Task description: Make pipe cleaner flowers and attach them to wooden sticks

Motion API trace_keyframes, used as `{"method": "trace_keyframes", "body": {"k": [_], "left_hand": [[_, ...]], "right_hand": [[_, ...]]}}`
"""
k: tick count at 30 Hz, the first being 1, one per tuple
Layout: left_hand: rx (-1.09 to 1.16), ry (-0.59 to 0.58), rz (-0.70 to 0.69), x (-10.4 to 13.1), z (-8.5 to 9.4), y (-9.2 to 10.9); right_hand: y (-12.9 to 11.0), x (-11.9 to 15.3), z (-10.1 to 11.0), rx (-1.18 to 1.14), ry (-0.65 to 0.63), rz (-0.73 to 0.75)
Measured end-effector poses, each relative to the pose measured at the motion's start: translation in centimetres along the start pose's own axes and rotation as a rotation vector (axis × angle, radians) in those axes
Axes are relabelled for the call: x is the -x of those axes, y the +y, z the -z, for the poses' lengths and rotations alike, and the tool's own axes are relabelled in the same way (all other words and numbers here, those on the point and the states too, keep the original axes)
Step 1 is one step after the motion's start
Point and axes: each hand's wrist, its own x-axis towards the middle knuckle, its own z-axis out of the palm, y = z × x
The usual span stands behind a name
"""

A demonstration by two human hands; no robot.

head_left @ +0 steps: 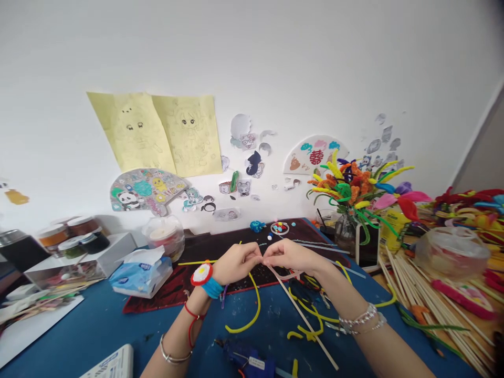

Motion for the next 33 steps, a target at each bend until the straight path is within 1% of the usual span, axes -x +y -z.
{"method": "trace_keyframes", "body": {"k": [1, 3, 5, 9, 11, 13, 16, 20, 22, 24, 27, 28, 29, 30, 31, 33], "left_hand": [[-0.025, 0.012, 0.002, -0.1, -0.2, -0.1], [-0.082, 0.017, -0.012, -0.3, -0.6, -0.3], [-0.146, -0.005, -0.058, -0.4, -0.9, -0.3], [-0.285, -0.081, -0.195, -0.6, -1.5, 0.0], [-0.340, -0.097, -0.228, -0.6, -1.6, 0.1], [-0.367, -0.078, -0.213, -0.7, -1.7, 0.0], [-0.338, 0.013, -0.108, -0.8, -1.9, -0.2], [-0.176, 0.146, 0.072, -1.0, -2.5, -0.6], [-0.050, 0.178, 0.168, -1.1, -2.8, -1.0], [0.149, 0.152, 0.268, -1.2, -2.8, -1.8], [0.546, 0.030, 0.382, -1.3, -2.7, -3.0], [0.630, 0.004, 0.396, -1.3, -2.6, -3.3], [0.657, 0.006, 0.389, -1.3, -2.5, -3.4], [0.625, 0.041, 0.361, -1.4, -2.3, -3.3], [0.547, 0.103, 0.312, -1.3, -2.2, -3.1], [0.330, 0.252, 0.170, -1.3, -2.0, -2.3]], "right_hand": [[0.0, 0.0, 0.0, 0.024, 0.019, 0.006], [0.3, -0.1, 0.1, 0.070, 0.014, -0.002], [0.9, -0.4, 0.5, 0.105, -0.027, -0.018], [2.4, -0.7, 1.4, 0.129, -0.156, -0.036], [2.8, -0.8, 1.6, 0.114, -0.161, -0.036], [2.9, -0.8, 1.4, 0.100, -0.109, -0.045], [2.6, -0.8, 0.8, 0.169, 0.026, -0.053], [2.1, -1.0, -0.2, 0.462, 0.280, 0.046], [1.8, -1.0, -0.8, 0.592, 0.381, 0.076], [1.5, -1.0, -1.3, 0.681, 0.436, 0.112], [1.2, -1.1, -2.0, 0.735, 0.468, 0.156], [1.2, -1.1, -2.1, 0.723, 0.476, 0.155], [1.2, -1.2, -2.1, 0.696, 0.482, 0.148], [1.4, -1.3, -2.0, 0.653, 0.487, 0.135], [1.5, -1.4, -1.9, 0.597, 0.485, 0.116], [1.9, -1.7, -1.5, 0.444, 0.456, 0.056]]}}
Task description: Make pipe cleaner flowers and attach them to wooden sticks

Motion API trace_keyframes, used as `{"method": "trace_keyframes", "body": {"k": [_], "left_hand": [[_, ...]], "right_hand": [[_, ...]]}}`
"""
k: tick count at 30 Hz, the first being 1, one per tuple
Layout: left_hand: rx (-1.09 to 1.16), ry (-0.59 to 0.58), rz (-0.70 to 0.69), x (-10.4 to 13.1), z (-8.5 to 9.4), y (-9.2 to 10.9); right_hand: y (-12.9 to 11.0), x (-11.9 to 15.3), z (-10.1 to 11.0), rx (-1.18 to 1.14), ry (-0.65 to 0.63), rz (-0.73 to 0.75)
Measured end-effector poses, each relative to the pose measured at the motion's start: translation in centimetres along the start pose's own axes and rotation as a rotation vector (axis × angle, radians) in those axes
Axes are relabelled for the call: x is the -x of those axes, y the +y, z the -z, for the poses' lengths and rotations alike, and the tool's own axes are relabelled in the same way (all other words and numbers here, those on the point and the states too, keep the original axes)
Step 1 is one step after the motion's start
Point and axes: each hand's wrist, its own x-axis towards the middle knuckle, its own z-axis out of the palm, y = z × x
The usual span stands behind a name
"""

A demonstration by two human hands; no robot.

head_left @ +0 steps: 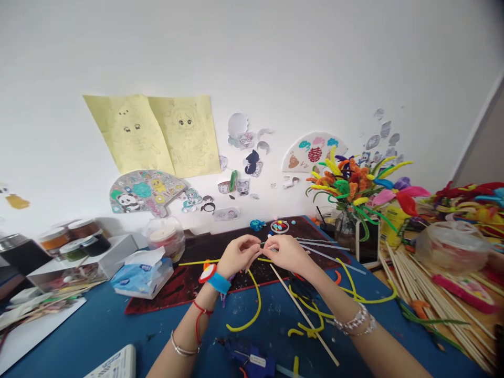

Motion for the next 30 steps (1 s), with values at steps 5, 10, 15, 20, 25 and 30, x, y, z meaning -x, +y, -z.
{"method": "trace_keyframes", "body": {"k": [5, 10, 15, 20, 25, 30], "left_hand": [[-0.636, 0.080, -0.416, 0.6, 0.1, 2.0], [-0.964, 0.044, -0.606, 0.7, 0.2, 2.3], [-0.948, 0.002, -0.526, 0.5, -0.2, 1.6], [-0.760, -0.025, -0.332, 0.3, -0.6, 0.4], [-0.283, -0.088, -0.007, -0.1, 0.2, -1.1], [0.385, -0.284, 0.203, 0.0, 0.4, -2.9]], "right_hand": [[1.1, -0.7, 0.6, -0.542, -0.212, -0.236], [1.6, -0.7, 0.7, -0.878, -0.355, -0.366], [2.5, -1.0, -0.3, -0.644, -0.319, -0.262], [1.9, -0.7, -0.8, -0.314, -0.146, -0.026], [0.4, 0.1, -0.3, 0.090, -0.006, 0.228], [-0.4, 0.5, 0.4, 0.208, -0.007, 0.450]]}}
